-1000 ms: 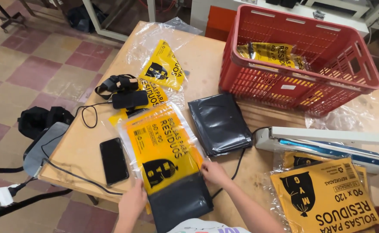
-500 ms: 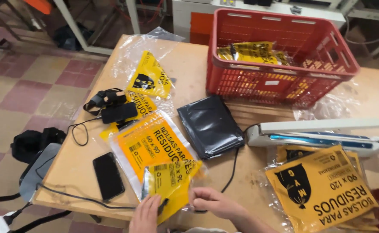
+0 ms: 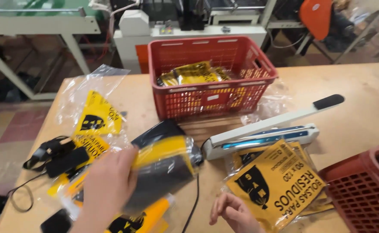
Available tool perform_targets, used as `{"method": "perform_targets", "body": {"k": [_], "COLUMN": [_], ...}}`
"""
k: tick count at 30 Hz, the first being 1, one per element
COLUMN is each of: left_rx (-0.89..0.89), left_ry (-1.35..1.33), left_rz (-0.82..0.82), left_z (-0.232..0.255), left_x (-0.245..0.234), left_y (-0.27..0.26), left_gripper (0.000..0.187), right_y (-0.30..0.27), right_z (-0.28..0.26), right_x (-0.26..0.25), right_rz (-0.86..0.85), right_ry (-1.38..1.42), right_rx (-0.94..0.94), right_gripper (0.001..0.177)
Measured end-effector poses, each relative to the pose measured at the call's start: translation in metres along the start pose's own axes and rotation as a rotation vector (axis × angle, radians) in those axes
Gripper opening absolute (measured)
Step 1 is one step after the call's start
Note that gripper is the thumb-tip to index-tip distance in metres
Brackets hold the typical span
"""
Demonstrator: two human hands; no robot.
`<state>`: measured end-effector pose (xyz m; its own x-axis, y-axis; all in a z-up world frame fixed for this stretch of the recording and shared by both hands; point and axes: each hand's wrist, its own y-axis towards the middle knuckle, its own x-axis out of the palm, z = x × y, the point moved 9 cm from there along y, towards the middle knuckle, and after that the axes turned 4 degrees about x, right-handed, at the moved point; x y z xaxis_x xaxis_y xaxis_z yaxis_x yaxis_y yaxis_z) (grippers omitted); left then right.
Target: The person repeatedly places black trash bags into yellow packaging sleeves and then puts the packaged items into a red basket. The person handles the bags and sleeves by hand on a wooden table.
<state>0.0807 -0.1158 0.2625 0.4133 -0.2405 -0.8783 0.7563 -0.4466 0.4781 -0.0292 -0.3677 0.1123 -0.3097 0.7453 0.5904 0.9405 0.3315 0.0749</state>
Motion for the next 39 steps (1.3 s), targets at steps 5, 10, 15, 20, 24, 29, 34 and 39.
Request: {"method": "perform_targets", "body": {"k": [5,10,15,20,24,29,34,39], "left_rx": [0.224,0.276,0.296,0.233,0.078,0.097,0.07,0.195], "left_ry": [0.232,0.389,0.049,-0.01,0.088,0.152,0.012,-0.014], "left_rz": [0.541,0.701,0.053,-0.318,-0.769,-0.525,-0.408,-0.461], "left_z": [0.059,0.106,0.137,0.089,0.046,0.041,0.034,0.033], "left_x": [-0.056,-0.005,0.09,0.263,0.371,0.347,0.336,0.353], "left_y": [0.179,0.293,0.268,0.106,-0.053,-0.081,-0.082,-0.106], "left_gripper": [0.018,0.016,0.007,0.01,0.057,0.025,0.014,0.053], "right_y": [-0.036,-0.045,-0.047,-0.046,-0.031,0.006,0.031,0.047], "right_z": [0.029,0.026,0.056,0.093,0.136,0.139,0.178,0.199], "right_x": [-0.092,-0.124,-0.148,-0.17,-0.188,-0.137,-0.131,-0.134], "right_rz": [0.284,0.48,0.535,0.681,0.69,0.581,0.527,0.507], "right_ry": [0.115,0.02,0.049,0.064,0.018,-0.088,-0.109,-0.021], "right_rx": [0.076,0.092,0.211,0.342,0.458,0.602,0.665,0.642], "right_gripper": [0.028,0.022,0.01,0.009,0.015,0.015,0.015,0.013]}}
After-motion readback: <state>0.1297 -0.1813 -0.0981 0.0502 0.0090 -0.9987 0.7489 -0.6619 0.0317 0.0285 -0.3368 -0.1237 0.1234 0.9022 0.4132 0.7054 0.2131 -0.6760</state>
